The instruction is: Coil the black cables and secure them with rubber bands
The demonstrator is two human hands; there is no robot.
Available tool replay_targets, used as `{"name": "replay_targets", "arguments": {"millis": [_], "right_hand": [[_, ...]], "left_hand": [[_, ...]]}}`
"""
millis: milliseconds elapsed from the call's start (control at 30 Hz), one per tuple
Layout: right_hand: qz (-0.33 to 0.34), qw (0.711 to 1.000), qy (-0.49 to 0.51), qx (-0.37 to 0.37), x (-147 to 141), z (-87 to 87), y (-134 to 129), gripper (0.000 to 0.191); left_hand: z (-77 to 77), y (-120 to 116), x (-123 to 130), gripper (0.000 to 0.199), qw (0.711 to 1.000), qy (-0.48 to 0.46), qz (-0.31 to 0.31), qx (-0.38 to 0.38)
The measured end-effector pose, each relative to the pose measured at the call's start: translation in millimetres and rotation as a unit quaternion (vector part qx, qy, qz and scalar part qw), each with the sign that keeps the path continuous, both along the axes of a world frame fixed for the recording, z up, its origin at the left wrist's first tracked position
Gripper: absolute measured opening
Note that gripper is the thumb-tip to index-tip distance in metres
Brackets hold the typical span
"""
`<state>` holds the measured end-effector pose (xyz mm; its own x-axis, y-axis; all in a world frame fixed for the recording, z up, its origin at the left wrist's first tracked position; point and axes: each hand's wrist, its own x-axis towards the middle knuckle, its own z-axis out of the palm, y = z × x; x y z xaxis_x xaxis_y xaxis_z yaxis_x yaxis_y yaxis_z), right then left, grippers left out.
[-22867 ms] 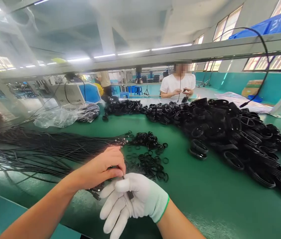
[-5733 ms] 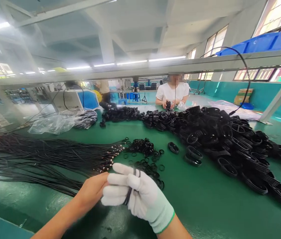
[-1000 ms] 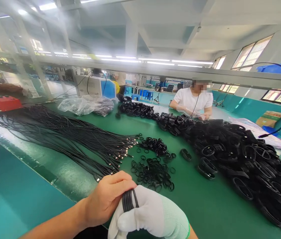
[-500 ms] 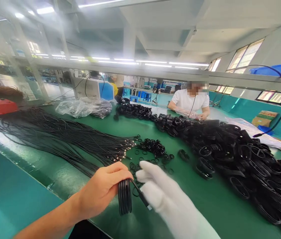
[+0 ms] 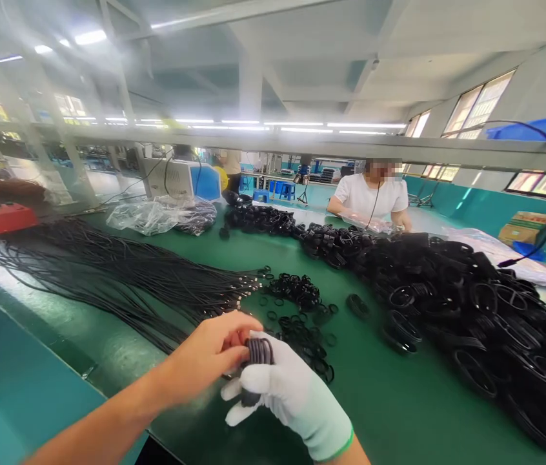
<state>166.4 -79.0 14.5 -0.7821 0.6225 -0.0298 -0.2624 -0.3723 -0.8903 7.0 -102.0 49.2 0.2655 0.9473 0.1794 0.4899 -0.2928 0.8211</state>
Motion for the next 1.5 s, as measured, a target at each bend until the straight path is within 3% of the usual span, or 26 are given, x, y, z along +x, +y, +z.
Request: {"name": "replay_targets", "arguments": {"millis": [100,233,333,467,633,800,867,1067,1233,1333,1500], "right_hand": [[0.019,0.999,0.027,-0.028,4.1,-5.1,5.3,0.041],[-0.025,0.998,0.009,-0.055,7.7,-8.5,9.1,0.038],[-0.046,0.997,-0.008,-0.056,6.5,-10.3,9.5,0.034],[-0.035,0.999,-0.001,-0.028,0.0,-12.4,6.4,0.030],[-0.026,0.999,-0.040,-0.025,-6.2,-8.8,-0.1,0.019],[-0.029,0.995,-0.098,-0.021,-9.0,1.7,-1.9,0.017],[-0.034,0.994,-0.100,-0.027,-9.6,-0.2,-2.3,0.016],[-0.079,0.988,0.033,-0.126,0.7,-23.3,2.9,0.030],[-0.224,0.960,0.056,-0.161,23.8,-18.0,20.8,0.035],[-0.287,0.944,0.032,-0.161,29.7,-13.8,27.6,0.037],[-0.293,0.946,-0.005,-0.138,22.9,-14.5,24.0,0.038]], "left_hand": [[-1.0,8.9,3.0,0.015,0.996,-0.043,0.010,-0.075],[-4.2,16.3,8.8,0.009,0.997,0.002,0.055,-0.052],[-9.1,17.3,11.2,0.007,0.994,-0.015,0.073,-0.075],[-15.6,15.3,11.5,0.011,0.986,-0.051,0.090,-0.134],[-18.4,13.9,9.9,0.008,0.982,-0.016,0.109,-0.156],[-17.9,16.7,7.6,0.010,0.992,0.060,0.093,-0.055],[-19.2,18.6,7.5,0.008,0.994,0.047,0.072,-0.060],[-23.6,20.5,-14.2,0.016,0.996,0.012,0.086,-0.031],[-32.7,28.3,-47.3,0.012,0.980,0.141,0.139,-0.015],[-43.5,37.1,-42.3,0.008,0.966,0.235,0.107,0.019],[-63.9,49.8,-14.0,0.005,0.970,0.240,0.040,0.008]]}}
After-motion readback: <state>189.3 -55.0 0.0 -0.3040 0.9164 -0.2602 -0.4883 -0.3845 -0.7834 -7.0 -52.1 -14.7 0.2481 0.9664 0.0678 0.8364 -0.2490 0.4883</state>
